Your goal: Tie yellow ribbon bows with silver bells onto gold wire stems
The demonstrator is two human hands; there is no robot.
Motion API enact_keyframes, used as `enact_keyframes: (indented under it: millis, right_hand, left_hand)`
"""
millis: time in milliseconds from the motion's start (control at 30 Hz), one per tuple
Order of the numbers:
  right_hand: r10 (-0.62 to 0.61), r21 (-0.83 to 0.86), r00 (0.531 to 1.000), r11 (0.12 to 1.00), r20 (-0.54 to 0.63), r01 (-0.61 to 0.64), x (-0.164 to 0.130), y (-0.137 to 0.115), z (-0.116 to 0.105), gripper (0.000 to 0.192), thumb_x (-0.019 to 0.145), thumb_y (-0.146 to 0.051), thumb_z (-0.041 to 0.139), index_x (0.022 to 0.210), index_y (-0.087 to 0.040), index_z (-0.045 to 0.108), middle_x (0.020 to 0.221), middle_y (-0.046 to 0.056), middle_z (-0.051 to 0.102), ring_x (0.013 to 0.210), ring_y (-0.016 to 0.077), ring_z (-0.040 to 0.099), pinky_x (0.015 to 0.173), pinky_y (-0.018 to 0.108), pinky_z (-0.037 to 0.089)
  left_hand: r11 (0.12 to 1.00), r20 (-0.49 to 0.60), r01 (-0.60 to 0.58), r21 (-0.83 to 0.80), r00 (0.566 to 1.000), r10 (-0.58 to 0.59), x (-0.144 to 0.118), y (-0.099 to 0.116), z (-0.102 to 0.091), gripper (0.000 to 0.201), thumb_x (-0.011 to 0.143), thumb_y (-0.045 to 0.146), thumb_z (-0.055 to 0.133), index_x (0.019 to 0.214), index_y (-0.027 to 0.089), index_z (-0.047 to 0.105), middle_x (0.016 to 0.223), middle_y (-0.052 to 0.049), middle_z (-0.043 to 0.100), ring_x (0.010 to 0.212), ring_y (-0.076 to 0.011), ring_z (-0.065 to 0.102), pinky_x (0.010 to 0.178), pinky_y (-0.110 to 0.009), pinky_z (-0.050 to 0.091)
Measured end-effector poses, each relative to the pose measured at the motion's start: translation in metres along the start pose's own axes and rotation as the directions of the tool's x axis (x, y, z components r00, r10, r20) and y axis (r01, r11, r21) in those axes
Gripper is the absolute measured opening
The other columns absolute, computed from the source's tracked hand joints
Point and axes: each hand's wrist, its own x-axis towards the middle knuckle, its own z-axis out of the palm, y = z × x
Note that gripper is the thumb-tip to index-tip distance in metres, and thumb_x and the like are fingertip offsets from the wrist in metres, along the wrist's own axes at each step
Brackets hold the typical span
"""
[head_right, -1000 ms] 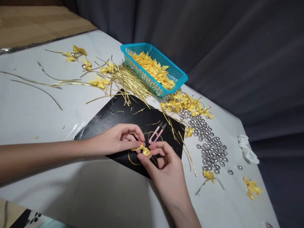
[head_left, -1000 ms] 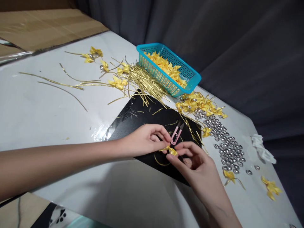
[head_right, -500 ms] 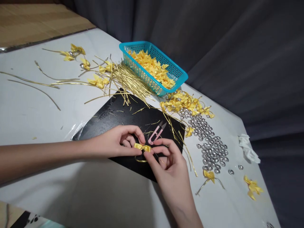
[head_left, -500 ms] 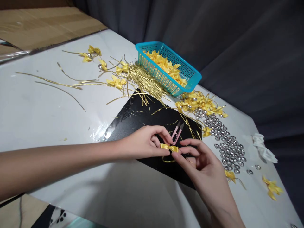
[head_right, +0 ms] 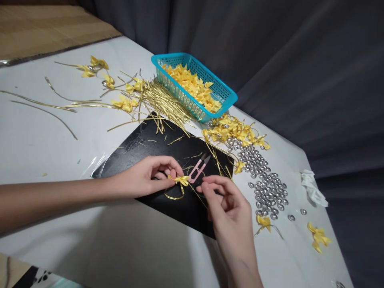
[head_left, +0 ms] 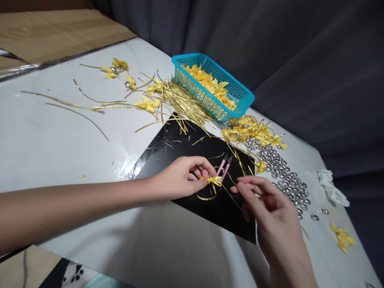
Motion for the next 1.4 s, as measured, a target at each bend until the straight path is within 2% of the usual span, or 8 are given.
enact_keyframes:
  millis: [100,167,367,600,767,1100,1233,1400]
  right_hand:
    - [-0.002,-0.010,0.999,1.000,-0.044,0.002,0.001,0.002,-0.002,0.034,0.073,-0.044,0.068,0.095,-0.019,0.061,0.083,0.004,0.063,0.041,0.0031,0.041,0.036,0.014,0.034]
    - [0.033,-0.054,0.999,0.998,0.006,-0.033,-0.001,0.001,-0.001,0.037,0.074,-0.048,0.065,0.098,-0.019,0.061,0.084,0.004,0.062,0.041,0.0032,0.038,0.036,0.015,0.034]
    - [0.188,-0.215,0.949,0.967,0.253,-0.134,-0.005,0.000,0.008,0.046,0.076,-0.056,0.059,0.100,-0.017,0.062,0.047,-0.004,0.039,0.042,0.0063,0.032,0.039,0.016,0.022]
    - [0.293,-0.173,0.900,0.953,0.323,-0.249,-0.002,0.000,0.010,0.055,0.068,-0.063,0.060,0.096,-0.015,0.060,0.049,-0.004,0.038,0.040,0.0050,0.027,0.038,0.016,0.017]
    - [0.304,-0.122,0.869,0.953,0.391,-0.278,-0.002,0.000,0.010,0.048,0.069,-0.060,0.063,0.089,-0.017,0.057,0.050,-0.005,0.038,0.038,0.0036,0.026,0.036,0.015,0.019]
    - [0.214,0.038,0.927,0.971,0.309,-0.236,0.000,0.004,0.011,0.040,0.070,-0.051,0.069,0.087,-0.017,0.058,0.075,-0.001,0.053,0.038,-0.0004,0.033,0.033,0.012,0.025]
    - [0.162,0.100,0.956,0.976,0.243,-0.191,-0.001,0.006,0.010,0.035,0.070,-0.045,0.071,0.088,-0.018,0.058,0.082,0.000,0.054,0.038,-0.0008,0.036,0.033,0.012,0.028]
    - [0.112,0.171,0.973,0.974,0.203,-0.148,-0.004,0.007,0.011,0.030,0.070,-0.040,0.072,0.086,-0.019,0.058,0.084,0.000,0.055,0.039,-0.0008,0.037,0.032,0.011,0.031]
  left_hand:
    - [1.000,0.006,-0.026,0.011,1.000,0.026,-0.001,-0.001,0.000,0.018,0.071,0.005,0.055,0.088,0.012,0.058,0.072,0.003,0.050,0.066,-0.0068,0.050,0.062,-0.019,0.042]
    - [0.999,0.039,-0.047,0.000,0.998,0.047,0.000,-0.004,0.000,0.022,0.070,0.005,0.056,0.091,0.012,0.056,0.073,0.002,0.053,0.069,-0.0078,0.052,0.064,-0.020,0.044]
    - [0.997,0.107,-0.073,-0.026,0.991,0.075,0.000,-0.009,0.001,0.029,0.070,0.007,0.059,0.097,0.014,0.052,0.074,0.002,0.059,0.072,-0.0095,0.059,0.066,-0.022,0.048]
    - [0.996,0.142,-0.085,-0.009,0.986,0.085,-0.004,-0.007,0.002,0.026,0.070,0.006,0.059,0.094,0.015,0.053,0.070,0.002,0.062,0.071,-0.0101,0.063,0.066,-0.021,0.049]
    - [0.997,0.159,-0.073,-0.004,0.985,0.072,-0.004,-0.007,0.001,0.024,0.070,0.007,0.060,0.091,0.015,0.054,0.069,0.001,0.063,0.070,-0.0109,0.064,0.069,-0.023,0.050]
    - [0.996,0.088,-0.077,0.048,0.993,0.072,-0.006,0.000,0.001,0.018,0.068,0.006,0.057,0.082,0.016,0.052,0.080,-0.001,0.061,0.074,-0.0109,0.060,0.065,-0.022,0.047]
    - [0.999,0.030,-0.005,0.037,1.000,0.004,-0.004,0.005,0.001,0.023,0.074,0.026,0.061,0.092,0.015,0.052,0.092,-0.005,0.059,0.077,-0.0129,0.057,0.063,-0.024,0.047]
    - [0.973,0.045,0.006,0.230,0.999,-0.017,-0.002,0.003,0.001,0.026,0.074,0.039,0.062,0.077,0.014,0.058,0.069,0.000,0.057,0.063,-0.0105,0.052,0.056,-0.021,0.042]
